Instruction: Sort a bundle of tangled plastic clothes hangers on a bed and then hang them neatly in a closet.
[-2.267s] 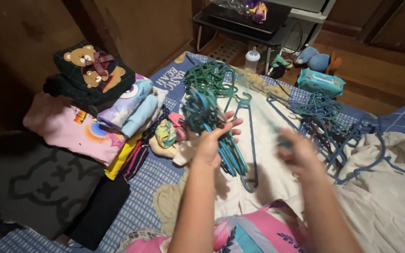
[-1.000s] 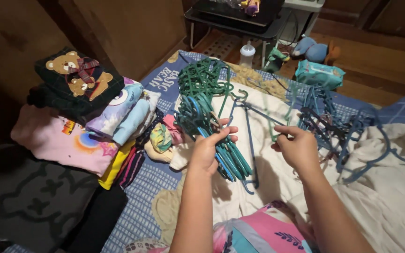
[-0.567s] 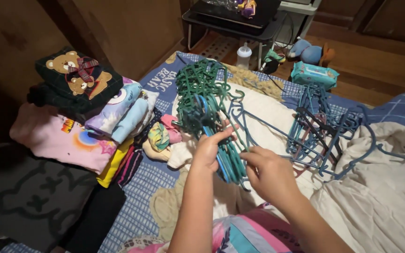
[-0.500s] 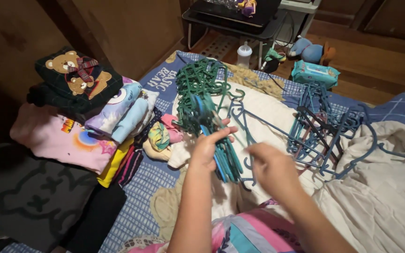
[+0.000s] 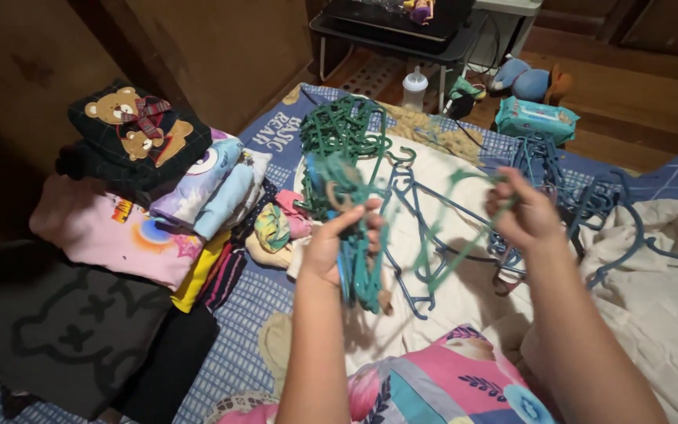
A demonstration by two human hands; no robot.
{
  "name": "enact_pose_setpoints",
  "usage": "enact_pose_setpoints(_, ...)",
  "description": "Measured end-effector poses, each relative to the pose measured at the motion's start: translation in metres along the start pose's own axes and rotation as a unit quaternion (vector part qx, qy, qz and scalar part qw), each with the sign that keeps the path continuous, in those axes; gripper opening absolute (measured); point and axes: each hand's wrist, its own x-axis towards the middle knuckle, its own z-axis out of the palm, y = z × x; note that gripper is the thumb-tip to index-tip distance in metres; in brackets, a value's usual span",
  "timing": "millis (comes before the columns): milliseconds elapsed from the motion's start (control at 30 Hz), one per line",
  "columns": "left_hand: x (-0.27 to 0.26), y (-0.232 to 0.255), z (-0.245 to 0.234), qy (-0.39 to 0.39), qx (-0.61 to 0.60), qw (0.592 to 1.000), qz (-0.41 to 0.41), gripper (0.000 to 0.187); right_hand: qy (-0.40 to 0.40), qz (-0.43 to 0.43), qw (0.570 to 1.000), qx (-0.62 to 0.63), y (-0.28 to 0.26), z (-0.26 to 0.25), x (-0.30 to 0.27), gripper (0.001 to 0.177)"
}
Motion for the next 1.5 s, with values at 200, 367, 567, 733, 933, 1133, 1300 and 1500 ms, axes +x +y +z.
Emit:
enact_pose_setpoints(200,0.001,-0.022,0.020,-0.165,-0.146,0.972,-0.082,0.048,-0.049,0.045,0.986,-0.152,0.039,0.039,0.057,0.025)
enact_pose_setpoints(367,0.009,-0.023,0.003,-0.154,-0.121,0.980,-0.043,0.049,-0.012,-0.044,0.933,-0.357,0.057,0.053,0.055,0.031)
enact_pose_setpoints(567,-0.005,0.005,0.004,-0.032,0.038,0.994,0.099,0.042,0.142,-0.049,0.797,-0.584,0.067,-0.004,0.004,0.036)
enact_pose_setpoints(733,-0.026,0.034,-0.004,0.090,0.122,0.972,0.179,0.039,0.087,0.009,0.496,-0.864,0.072,-0.041,-0.060,0.040)
enact_pose_setpoints(933,-0.021,0.037,-0.013,0.084,0.131,0.968,0.198,0.034,0.103,0.010,0.513,-0.852,0.076,0.030,-0.059,0.028)
enact_pose_setpoints(1133,-0.019,0.030,-0.007,0.105,0.108,0.970,0.189,0.033,0.143,-0.048,0.532,-0.833,0.118,0.088,-0.049,0.023)
enact_pose_setpoints(1300,-0.019,0.031,-0.015,0.093,0.108,0.971,0.191,0.031,0.063,0.127,0.466,-0.873,0.092,0.129,-0.066,0.024)
enact_pose_setpoints(1500,-0.017,0.030,-0.013,0.113,0.111,0.971,0.180,0.033,0.162,0.057,0.516,-0.839,0.065,0.145,-0.071,0.025)
